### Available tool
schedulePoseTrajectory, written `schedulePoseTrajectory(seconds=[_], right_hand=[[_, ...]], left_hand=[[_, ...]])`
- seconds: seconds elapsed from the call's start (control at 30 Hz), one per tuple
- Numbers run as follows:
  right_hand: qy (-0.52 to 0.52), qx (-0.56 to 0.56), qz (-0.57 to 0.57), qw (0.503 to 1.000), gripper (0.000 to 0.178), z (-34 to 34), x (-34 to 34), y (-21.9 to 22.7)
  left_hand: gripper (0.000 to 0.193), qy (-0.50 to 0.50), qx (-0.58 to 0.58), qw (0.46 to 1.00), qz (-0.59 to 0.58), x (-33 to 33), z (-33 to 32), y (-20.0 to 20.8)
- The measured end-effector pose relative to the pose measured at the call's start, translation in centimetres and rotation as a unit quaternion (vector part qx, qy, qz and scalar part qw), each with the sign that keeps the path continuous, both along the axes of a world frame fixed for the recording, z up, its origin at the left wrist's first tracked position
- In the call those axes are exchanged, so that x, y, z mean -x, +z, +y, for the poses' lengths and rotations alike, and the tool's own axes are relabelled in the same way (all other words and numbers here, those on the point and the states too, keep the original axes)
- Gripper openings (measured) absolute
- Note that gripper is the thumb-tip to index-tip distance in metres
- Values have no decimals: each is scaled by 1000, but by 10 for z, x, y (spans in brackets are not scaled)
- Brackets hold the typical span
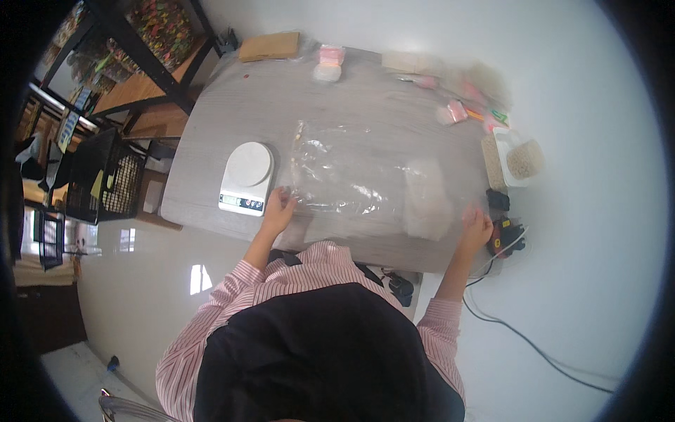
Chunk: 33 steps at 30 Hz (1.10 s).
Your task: The person scoops small white snack pieces into clear plastic bags, weighs each bag on a digital scale, and places the filled bags into a black basket. The person repeats this process multiple times, handling the snacks, bags, and scale throughout the clip.
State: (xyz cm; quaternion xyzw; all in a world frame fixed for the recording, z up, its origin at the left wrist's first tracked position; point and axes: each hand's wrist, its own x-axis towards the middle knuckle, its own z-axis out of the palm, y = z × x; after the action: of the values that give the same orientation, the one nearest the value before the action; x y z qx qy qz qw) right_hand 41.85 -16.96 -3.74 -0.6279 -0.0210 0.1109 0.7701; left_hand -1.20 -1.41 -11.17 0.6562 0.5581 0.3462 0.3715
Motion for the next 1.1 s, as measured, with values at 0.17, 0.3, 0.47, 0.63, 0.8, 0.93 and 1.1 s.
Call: schedulePoseTrajectory(seconds=[0.17, 0.3, 0.47, 0.63, 0.8, 0.93, 1.1], right_hand=[[-107, 274, -463, 836, 39, 29, 61, 42], [206, 123, -554, 797, 29, 129, 133, 59], [486, 124, -616, 608, 26, 253, 244, 24], [561, 158, -605, 542, 22, 317, 270, -15], [629, 212, -500, 557, 14, 344, 262, -43], [594, 333, -471, 561, 14, 355, 243, -46], [564, 322, -524, 552, 19, 353, 234, -43]], left_hand=[[34, 10, 83, 996, -34, 13, -22, 19], [32, 36, 72, 997, -7, 15, -32, 33], [34, 44, 89, 995, 1, 18, -40, 43], [34, 56, 120, 989, -62, 22, -39, 40], [29, 77, 166, 971, -157, 29, -44, 31], [27, 130, 193, 953, -192, 33, -52, 28], [23, 129, 235, 943, -195, 31, -53, 30]])
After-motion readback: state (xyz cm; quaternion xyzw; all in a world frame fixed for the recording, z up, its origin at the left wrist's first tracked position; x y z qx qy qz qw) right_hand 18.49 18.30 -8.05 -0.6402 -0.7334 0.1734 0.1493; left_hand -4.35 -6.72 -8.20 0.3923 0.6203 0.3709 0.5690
